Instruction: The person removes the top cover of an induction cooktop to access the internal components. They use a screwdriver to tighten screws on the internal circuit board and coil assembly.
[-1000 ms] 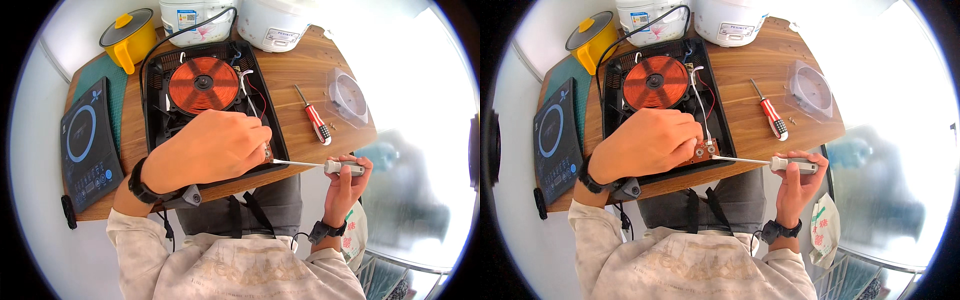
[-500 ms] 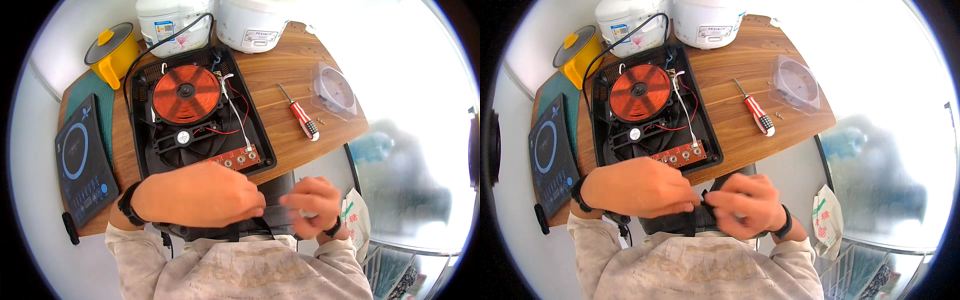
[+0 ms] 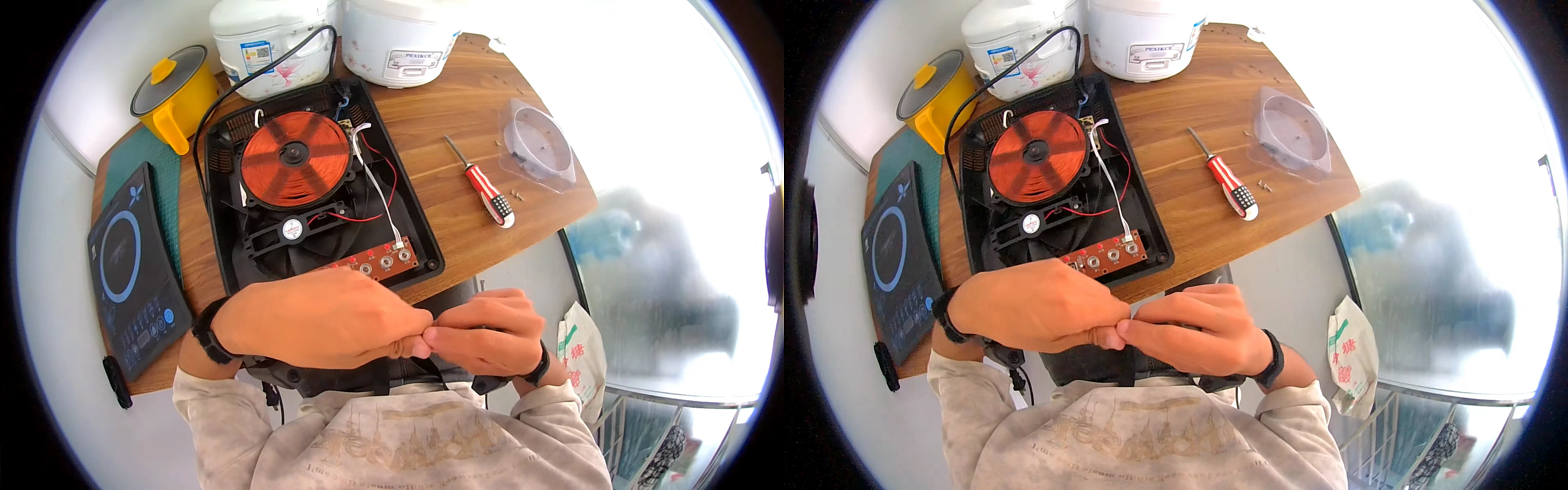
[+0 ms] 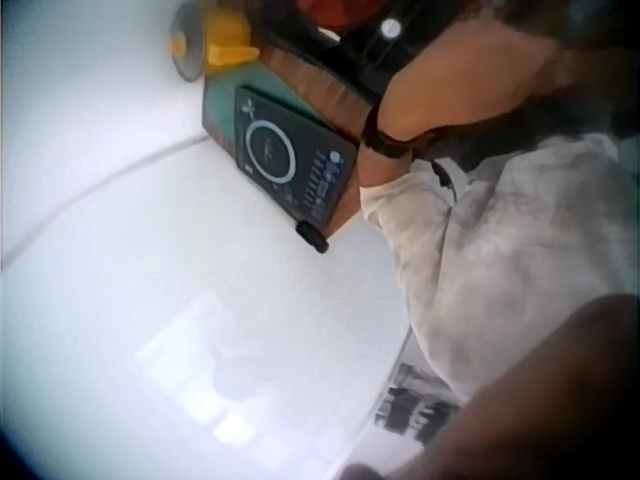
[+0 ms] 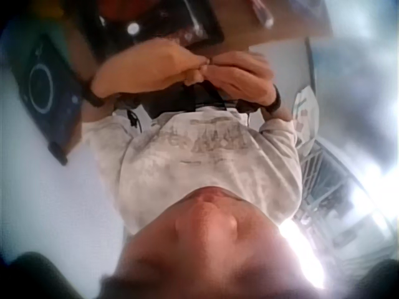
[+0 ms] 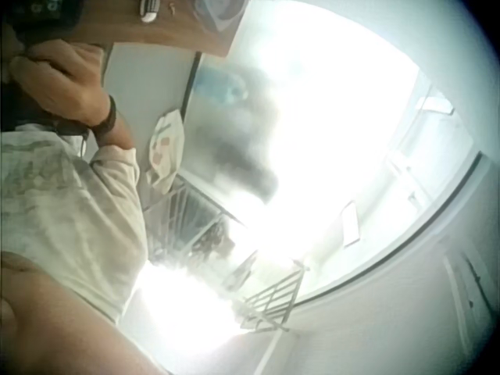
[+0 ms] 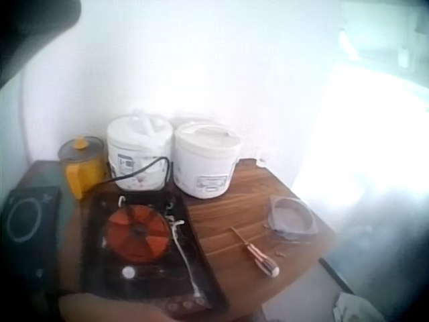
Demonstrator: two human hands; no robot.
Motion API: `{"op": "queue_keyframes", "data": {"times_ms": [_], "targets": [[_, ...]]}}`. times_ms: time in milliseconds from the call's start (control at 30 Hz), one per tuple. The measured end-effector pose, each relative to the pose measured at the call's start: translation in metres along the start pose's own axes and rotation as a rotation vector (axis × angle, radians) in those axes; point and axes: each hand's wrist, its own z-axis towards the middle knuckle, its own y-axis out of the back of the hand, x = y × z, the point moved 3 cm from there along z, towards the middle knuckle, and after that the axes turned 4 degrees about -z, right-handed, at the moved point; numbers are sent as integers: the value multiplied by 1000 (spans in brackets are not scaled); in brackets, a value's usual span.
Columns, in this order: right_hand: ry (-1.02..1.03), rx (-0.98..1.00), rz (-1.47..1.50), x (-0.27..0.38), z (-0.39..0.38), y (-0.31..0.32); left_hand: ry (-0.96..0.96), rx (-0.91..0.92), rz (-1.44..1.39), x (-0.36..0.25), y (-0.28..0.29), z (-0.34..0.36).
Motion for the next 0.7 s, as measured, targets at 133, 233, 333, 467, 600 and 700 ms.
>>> {"op": "queue_keyframes", "data": {"times_ms": [133, 233, 333, 467, 600, 700], "targets": [[-16, -46, 48, 1, -5, -5, 46, 102, -39, -1, -1, 1], [-40, -34, 58, 2, -5, -5, 6, 102, -59, 1, -2, 2], [-178, -73, -1, -5, -6, -4, -4, 102, -1, 0, -2, 4], [-604, -188, -175, -53, -11, 25, 1, 43, 38, 3, -3, -2], [-792, 27, -551, -133, 9, 76, 14, 52, 109, 9, -6, 1], [-884, 246, -738, -191, 14, 82, 49, 97, 151, 12, -9, 2]]}}
